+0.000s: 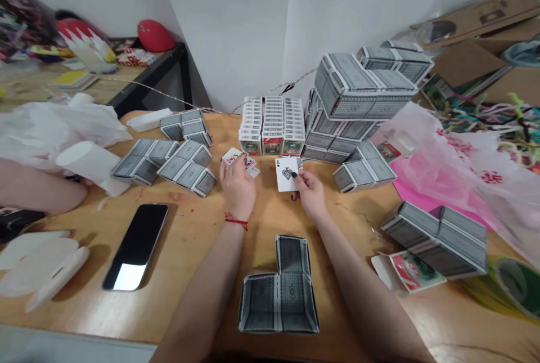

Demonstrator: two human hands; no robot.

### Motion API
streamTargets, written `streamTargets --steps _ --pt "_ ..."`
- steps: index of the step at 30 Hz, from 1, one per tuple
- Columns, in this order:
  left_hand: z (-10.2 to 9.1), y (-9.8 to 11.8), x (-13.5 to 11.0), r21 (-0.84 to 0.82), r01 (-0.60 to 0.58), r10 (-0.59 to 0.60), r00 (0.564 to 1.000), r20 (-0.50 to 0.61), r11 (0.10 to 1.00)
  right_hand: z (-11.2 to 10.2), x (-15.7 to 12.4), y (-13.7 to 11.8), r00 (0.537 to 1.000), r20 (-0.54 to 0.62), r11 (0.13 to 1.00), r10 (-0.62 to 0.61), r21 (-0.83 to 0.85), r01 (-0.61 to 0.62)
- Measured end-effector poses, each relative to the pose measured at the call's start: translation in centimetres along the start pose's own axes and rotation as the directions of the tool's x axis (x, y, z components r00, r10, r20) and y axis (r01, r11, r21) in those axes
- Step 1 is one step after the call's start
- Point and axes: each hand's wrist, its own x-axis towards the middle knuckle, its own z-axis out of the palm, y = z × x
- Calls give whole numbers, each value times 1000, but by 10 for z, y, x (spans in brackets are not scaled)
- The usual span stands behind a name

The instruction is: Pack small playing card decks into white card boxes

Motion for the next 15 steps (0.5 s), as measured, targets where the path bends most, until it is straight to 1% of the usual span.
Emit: streamTargets --steps 2,3,5,6,7,8,9,10,11,12,13,15 --pt "-2 3 -2 -51 -45 43 998 -52 998 1 -1 -1 1000 7 1000 16 -19 -16" --pt "-3 5 -2 -78 -80 76 995 -57 994 1 -1 -1 1000 13 999 25 -23 -25" --pt "-4 10 -3 -151 -187 189 982 -5 971 1 -1 -2 999 24 999 37 -17 -37" --pt "-4 13 -3 -201 -255 270 962 47 946 1 0 -3 999 28 999 39 -8 -38" --pt "-4 16 -4 -262 -324 360 927 106 909 1 0 -3 999 29 999 39 7 -39" --pt "-4 19 -4 -327 -381 448 879 161 865 0 1 -2 999 27 999 39 25 -40" --pt "-4 23 -5 -392 -419 521 829 203 819 0 1 -2 999 20 998 42 46 -43" --pt "-3 26 -6 -446 -440 572 790 221 780 -1 2 -1 999 10 997 47 67 -48" --pt "-3 29 -7 -488 -447 603 766 225 750 -1 3 0 998 -3 995 55 89 -54" --pt "-2 31 -8 -521 -448 622 751 221 726 -2 3 0 998 -15 992 64 108 -62" --pt "-2 32 -10 -547 -443 630 748 211 710 -2 4 1 997 -25 990 72 123 -69" --pt "0 34 -14 -586 -417 621 759 197 695 -3 4 1 997 -42 989 68 131 -62"
